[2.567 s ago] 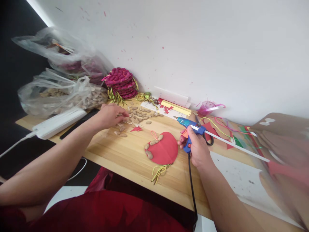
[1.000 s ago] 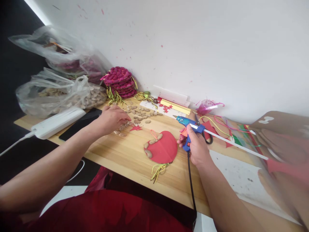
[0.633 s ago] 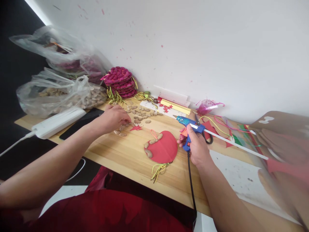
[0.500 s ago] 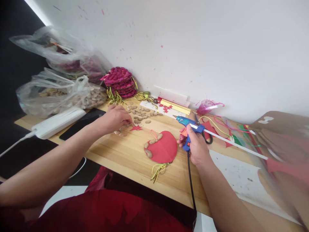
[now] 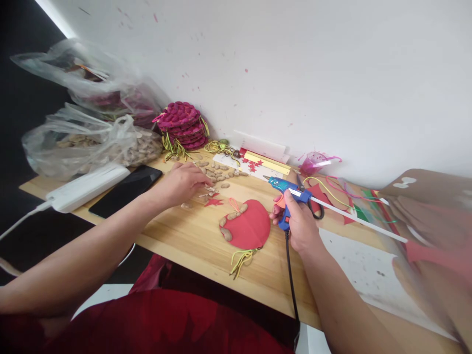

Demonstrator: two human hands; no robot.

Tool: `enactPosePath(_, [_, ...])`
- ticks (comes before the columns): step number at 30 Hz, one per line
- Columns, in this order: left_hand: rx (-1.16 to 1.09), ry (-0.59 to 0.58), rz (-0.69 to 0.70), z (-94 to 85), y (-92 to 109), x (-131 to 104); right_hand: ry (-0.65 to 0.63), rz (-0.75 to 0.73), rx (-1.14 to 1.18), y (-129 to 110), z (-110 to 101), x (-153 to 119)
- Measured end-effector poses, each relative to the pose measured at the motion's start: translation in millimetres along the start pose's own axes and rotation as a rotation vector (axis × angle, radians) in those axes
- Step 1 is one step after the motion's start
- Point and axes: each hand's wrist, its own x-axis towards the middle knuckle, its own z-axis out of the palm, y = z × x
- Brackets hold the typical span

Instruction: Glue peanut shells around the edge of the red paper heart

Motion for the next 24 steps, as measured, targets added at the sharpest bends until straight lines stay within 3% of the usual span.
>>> enactPosePath(10, [0.041, 0.069, -0.019, 7.0, -11.9, -2.0, 0.015, -0.017, -0.010, 1.6, -0.4, 1.3])
enactPosePath(16, [-0.089, -0.014, 0.136, 19.0, -3.5, 3.5, 0.007, -0.017, -0.004, 2.8, -2.2, 2.4])
enactPosePath(24, [-0.143, -0.053, 0.122, 12.5, 1.8, -0.3, 0.015, -0.005, 0.005, -1.7, 2.8, -0.7])
